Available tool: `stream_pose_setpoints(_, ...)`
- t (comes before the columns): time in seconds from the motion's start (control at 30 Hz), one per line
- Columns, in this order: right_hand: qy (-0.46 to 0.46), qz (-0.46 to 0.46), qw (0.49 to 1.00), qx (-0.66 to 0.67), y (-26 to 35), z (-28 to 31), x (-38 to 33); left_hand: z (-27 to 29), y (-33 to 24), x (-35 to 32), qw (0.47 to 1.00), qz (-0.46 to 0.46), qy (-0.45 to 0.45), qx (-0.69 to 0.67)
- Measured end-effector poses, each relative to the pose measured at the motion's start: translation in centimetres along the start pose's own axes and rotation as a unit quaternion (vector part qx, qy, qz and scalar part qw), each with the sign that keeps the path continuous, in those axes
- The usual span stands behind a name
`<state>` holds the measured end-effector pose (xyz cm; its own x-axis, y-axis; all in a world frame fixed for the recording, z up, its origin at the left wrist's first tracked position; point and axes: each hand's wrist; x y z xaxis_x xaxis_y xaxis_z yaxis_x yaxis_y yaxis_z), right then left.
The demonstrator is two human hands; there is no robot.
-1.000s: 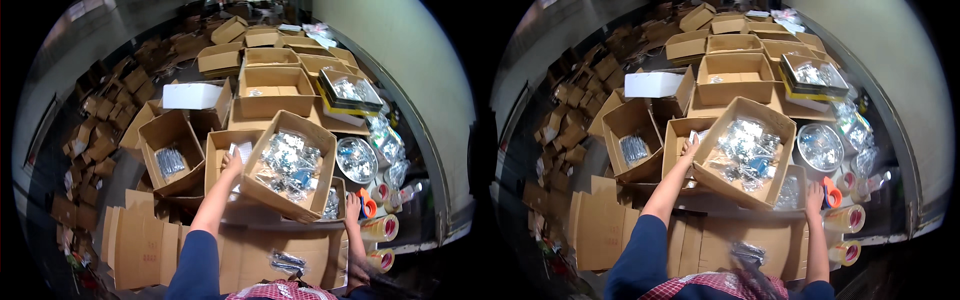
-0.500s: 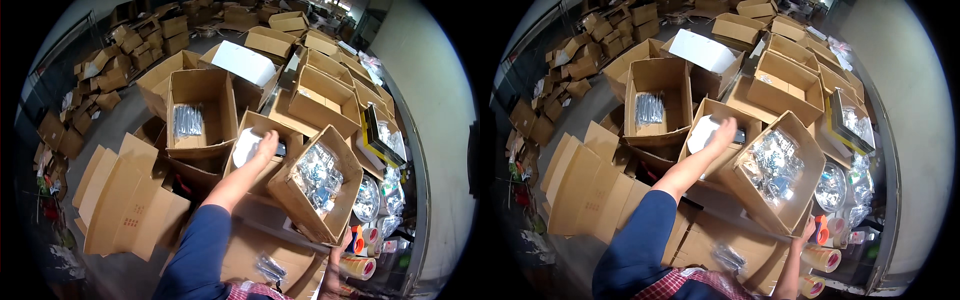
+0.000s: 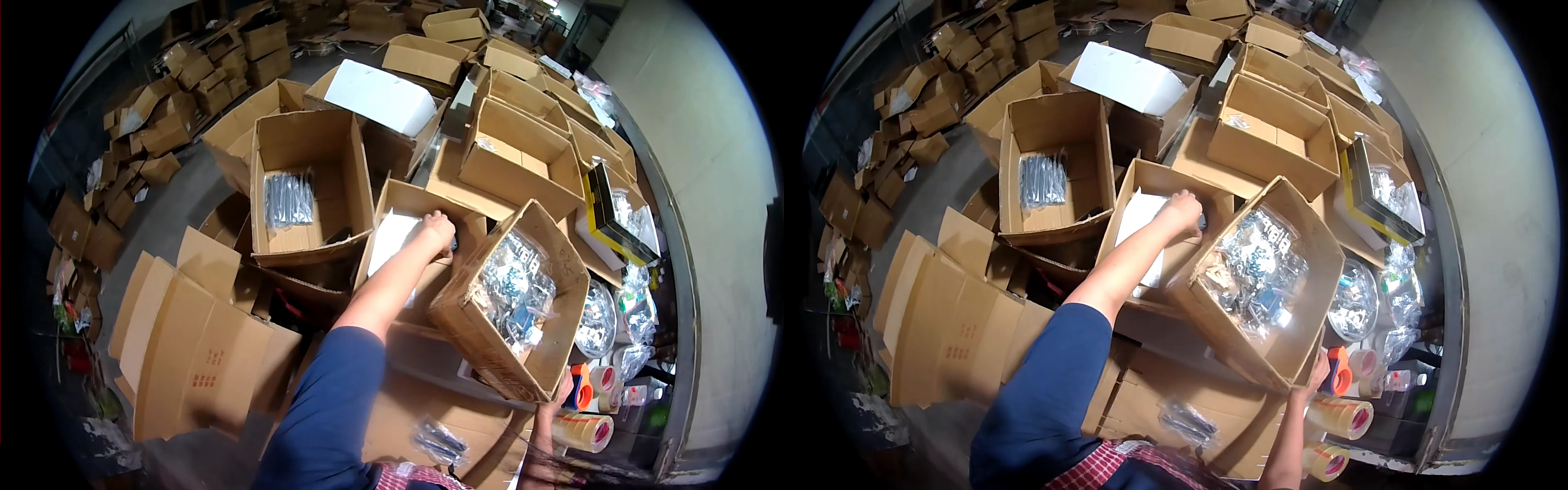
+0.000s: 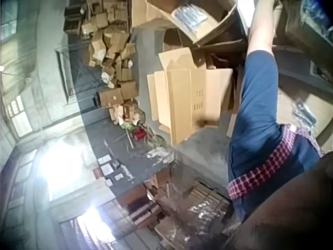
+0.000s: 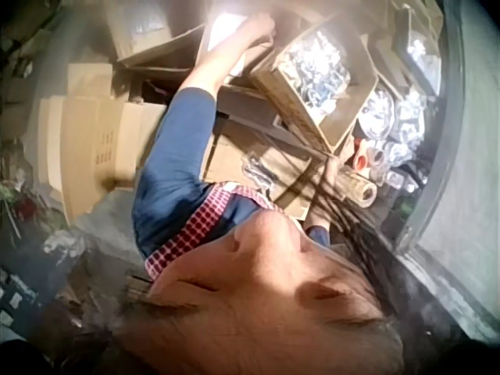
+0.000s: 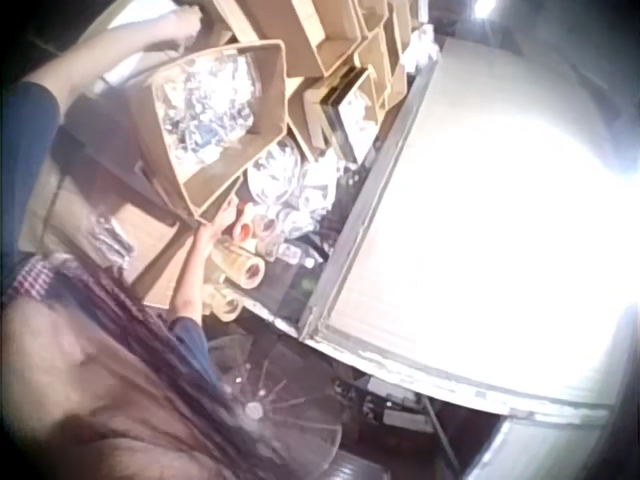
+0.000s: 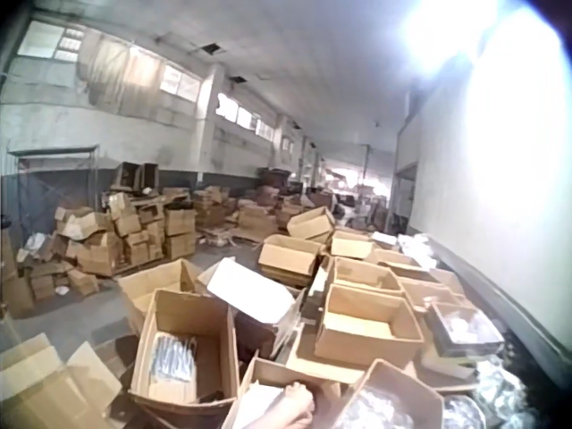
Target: The person gathers various metal hardware components from separate cardboard boxes, places them into a small cardboard box, and seals the box with tape using a tape dispenser.
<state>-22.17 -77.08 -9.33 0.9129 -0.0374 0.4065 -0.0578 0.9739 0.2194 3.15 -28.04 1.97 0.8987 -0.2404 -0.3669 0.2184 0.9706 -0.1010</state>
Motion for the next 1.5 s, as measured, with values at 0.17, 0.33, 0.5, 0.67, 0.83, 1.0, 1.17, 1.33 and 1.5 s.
stream_pose_setpoints(0.17,0.034,0.004,0.999,0.007,0.4,0.0,0.8,-1.8,0.4,0.5,0.997,0.073,-0.020,-0.031)
stream_pose_setpoints(0.33,0.069,-0.036,0.997,0.019,-1.2,0.4,0.9,-1.6,1.4,-0.3,0.999,0.023,0.016,-0.042)
stream_pose_setpoints(0.5,0.019,-0.079,0.984,0.157,-1.8,3.8,1.8,-1.1,-0.6,-2.1,0.997,-0.022,0.030,0.073)
stream_pose_setpoints(0.67,-0.023,-0.053,0.930,0.363,10.7,11.2,6.0,-3.0,-0.2,-1.9,0.996,0.031,-0.014,0.079)
stream_pose_setpoints(0.83,0.293,-0.207,0.762,0.540,14.1,12.5,9.1,-3.7,-0.4,0.2,0.999,0.017,0.035,0.007)
stream_pose_setpoints(1.0,0.403,-0.169,0.721,0.538,17.5,13.9,9.4,-6.1,2.4,0.0,0.987,0.108,-0.047,-0.111)
stream_pose_setpoints(1.17,0.373,-0.288,0.646,0.600,14.7,14.9,6.5,-5.6,-3.4,0.4,0.997,-0.030,-0.066,0.022)
stream_pose_setpoints(1.33,0.379,-0.259,0.606,0.650,17.8,11.3,7.5,-9.4,4.5,1.6,0.983,-0.063,-0.166,-0.053)
stream_pose_setpoints(1.5,0.292,-0.347,0.649,0.611,17.1,17.0,4.8,-8.2,-7.2,1.0,0.984,-0.083,-0.047,0.149)
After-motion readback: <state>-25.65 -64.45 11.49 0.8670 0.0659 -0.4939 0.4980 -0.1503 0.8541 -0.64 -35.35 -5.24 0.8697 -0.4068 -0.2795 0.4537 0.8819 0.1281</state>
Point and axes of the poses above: each hand's wrist, its own x-axis towards the middle knuckle, its own z-axis out of the back of the hand, y = z × x, and after that the axes turned 11 degrees about y, right-handed
